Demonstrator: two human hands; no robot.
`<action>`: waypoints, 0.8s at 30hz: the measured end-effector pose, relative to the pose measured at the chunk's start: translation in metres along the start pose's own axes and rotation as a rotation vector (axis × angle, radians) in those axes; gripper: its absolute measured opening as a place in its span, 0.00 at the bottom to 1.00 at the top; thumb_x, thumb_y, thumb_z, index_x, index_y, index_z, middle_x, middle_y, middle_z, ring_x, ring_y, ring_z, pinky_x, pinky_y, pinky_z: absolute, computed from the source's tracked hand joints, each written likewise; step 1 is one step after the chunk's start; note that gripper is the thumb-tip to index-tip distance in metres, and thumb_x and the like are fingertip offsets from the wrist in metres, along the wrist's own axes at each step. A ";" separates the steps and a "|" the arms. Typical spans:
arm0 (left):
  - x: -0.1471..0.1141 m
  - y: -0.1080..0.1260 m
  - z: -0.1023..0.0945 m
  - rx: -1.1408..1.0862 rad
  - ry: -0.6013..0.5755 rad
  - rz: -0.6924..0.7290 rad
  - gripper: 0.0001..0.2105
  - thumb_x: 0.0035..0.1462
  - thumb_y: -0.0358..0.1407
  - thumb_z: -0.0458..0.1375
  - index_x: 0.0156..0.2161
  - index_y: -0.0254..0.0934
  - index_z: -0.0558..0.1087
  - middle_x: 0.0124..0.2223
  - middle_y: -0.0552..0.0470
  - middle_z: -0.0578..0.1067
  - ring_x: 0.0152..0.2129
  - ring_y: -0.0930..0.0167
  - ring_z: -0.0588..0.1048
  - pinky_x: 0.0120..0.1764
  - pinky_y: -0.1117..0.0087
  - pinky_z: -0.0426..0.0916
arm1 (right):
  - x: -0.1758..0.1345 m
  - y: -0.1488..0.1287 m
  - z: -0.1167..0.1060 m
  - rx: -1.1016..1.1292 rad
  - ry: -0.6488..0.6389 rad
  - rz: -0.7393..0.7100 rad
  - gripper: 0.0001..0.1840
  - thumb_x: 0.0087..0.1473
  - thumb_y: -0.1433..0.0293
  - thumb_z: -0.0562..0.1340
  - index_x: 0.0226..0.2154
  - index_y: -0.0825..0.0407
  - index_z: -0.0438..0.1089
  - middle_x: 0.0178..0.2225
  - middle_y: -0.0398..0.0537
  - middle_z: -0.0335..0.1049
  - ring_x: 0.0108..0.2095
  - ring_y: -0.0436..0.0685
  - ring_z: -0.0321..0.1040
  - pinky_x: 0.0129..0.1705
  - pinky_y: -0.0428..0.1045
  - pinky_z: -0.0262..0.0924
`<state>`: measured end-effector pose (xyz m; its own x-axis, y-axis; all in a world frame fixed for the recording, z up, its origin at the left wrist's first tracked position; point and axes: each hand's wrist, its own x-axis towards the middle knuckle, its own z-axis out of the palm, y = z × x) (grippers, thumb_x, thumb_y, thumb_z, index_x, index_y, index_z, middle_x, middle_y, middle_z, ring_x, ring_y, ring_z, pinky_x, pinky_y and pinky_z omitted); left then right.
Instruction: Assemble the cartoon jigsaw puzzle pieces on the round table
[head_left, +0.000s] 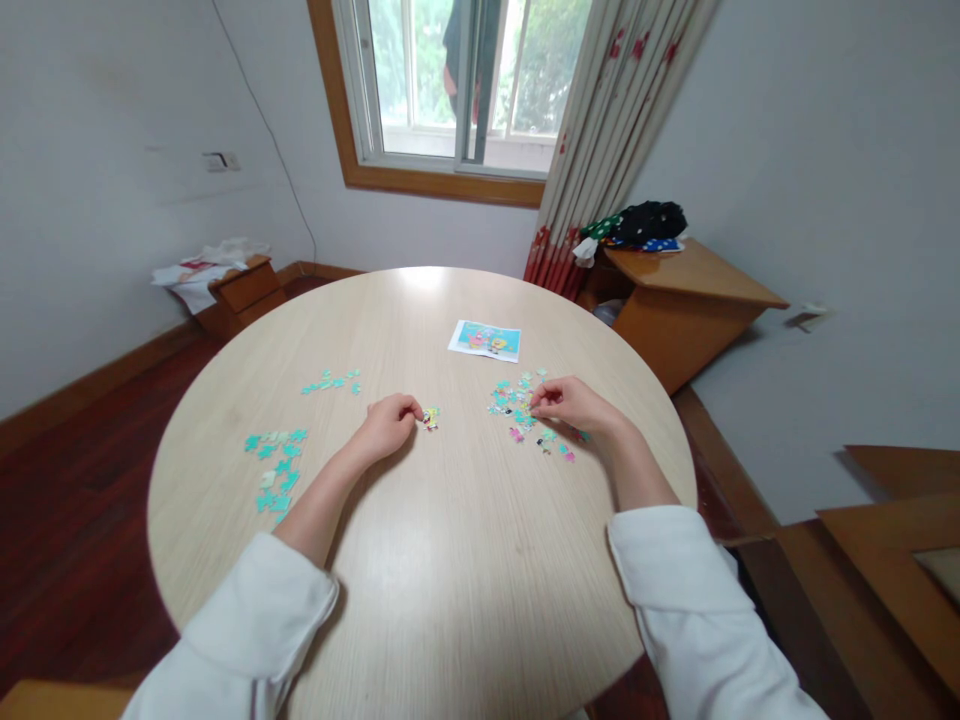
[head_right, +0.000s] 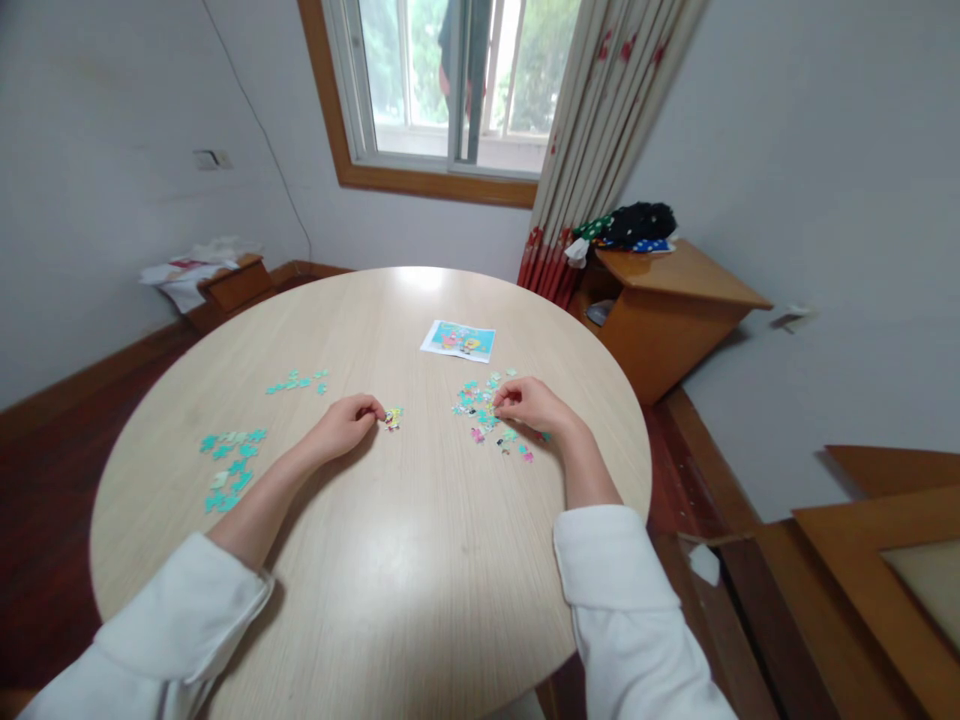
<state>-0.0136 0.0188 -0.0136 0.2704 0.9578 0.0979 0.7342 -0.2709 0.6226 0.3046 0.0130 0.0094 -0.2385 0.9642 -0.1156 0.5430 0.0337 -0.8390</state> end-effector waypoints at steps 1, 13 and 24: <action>0.000 0.000 0.000 -0.001 0.001 0.000 0.12 0.47 0.27 0.47 0.30 0.35 0.73 0.31 0.50 0.77 0.31 0.69 0.73 0.42 0.67 0.65 | 0.000 0.001 0.001 -0.005 -0.003 -0.002 0.12 0.37 0.64 0.65 0.25 0.56 0.69 0.17 0.39 0.60 0.19 0.46 0.55 0.22 0.45 0.47; -0.002 0.002 -0.002 -0.009 0.013 0.009 0.12 0.47 0.27 0.47 0.29 0.35 0.74 0.30 0.50 0.77 0.30 0.69 0.73 0.41 0.66 0.65 | -0.002 -0.004 -0.002 -0.110 -0.066 0.038 0.18 0.31 0.63 0.67 0.28 0.56 0.71 0.20 0.38 0.59 0.23 0.48 0.56 0.26 0.45 0.49; -0.003 0.007 -0.004 0.001 -0.009 -0.008 0.12 0.48 0.26 0.47 0.30 0.35 0.73 0.30 0.51 0.76 0.30 0.69 0.73 0.40 0.68 0.65 | -0.004 -0.008 -0.003 -0.140 -0.080 0.046 0.17 0.31 0.63 0.66 0.27 0.55 0.69 0.20 0.38 0.59 0.24 0.48 0.56 0.26 0.45 0.50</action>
<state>-0.0118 0.0146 -0.0061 0.2699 0.9591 0.0856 0.7370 -0.2630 0.6226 0.3035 0.0100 0.0183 -0.2708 0.9419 -0.1989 0.6603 0.0313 -0.7504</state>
